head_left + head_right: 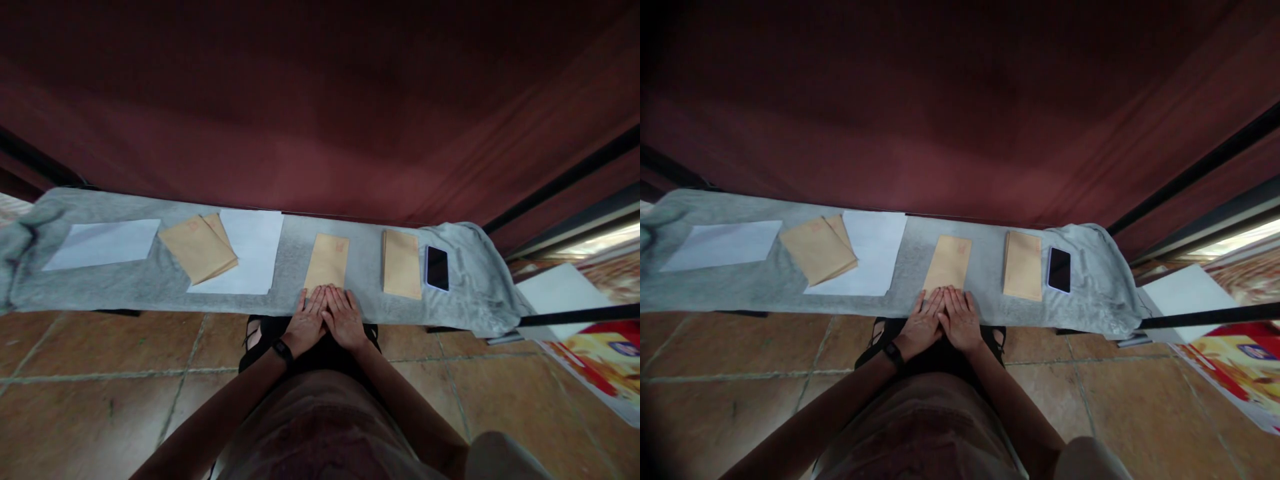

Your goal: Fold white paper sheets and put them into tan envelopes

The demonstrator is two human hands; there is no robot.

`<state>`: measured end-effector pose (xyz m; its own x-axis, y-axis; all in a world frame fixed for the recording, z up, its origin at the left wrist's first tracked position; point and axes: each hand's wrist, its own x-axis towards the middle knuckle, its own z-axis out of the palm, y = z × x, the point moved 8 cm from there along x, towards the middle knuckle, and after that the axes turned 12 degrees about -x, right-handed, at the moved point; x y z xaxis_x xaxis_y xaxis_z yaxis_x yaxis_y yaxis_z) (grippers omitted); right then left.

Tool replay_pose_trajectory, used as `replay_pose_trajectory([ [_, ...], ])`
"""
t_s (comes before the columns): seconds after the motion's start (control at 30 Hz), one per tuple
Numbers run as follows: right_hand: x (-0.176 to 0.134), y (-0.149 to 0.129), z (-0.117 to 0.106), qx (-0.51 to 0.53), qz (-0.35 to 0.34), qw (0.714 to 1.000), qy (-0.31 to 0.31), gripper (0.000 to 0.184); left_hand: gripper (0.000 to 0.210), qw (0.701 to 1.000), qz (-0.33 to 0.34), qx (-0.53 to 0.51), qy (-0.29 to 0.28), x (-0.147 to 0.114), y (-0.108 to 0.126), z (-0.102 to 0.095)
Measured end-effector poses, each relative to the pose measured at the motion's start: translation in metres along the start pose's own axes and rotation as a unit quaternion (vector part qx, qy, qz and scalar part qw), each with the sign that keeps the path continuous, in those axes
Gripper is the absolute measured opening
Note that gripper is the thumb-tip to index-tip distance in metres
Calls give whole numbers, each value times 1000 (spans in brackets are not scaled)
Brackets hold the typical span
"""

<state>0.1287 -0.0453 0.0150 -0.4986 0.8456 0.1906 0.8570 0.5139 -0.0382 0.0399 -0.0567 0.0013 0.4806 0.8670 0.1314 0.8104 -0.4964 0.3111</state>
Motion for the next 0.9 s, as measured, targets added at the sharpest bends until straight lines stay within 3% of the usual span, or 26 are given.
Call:
replay_pose_trajectory([
  [0.4, -19, 6, 5, -4, 14, 1000, 16, 62, 80, 998, -43, 1, 54, -15, -23, -23],
  [0.6, -22, 5, 3, -16, 43, 999, 18, 62, 58, 987, -99, -59, 109, -21, -43, -34],
  [0.77, -17, 0, 2, -21, 81, 996, 13, 60, 48, 957, -166, -164, 175, -5, -59, -42],
  [0.9, -11, -2, -1, -14, 113, 993, 21, 67, 59, 912, -277, -230, 195, 11, -83, -40],
])
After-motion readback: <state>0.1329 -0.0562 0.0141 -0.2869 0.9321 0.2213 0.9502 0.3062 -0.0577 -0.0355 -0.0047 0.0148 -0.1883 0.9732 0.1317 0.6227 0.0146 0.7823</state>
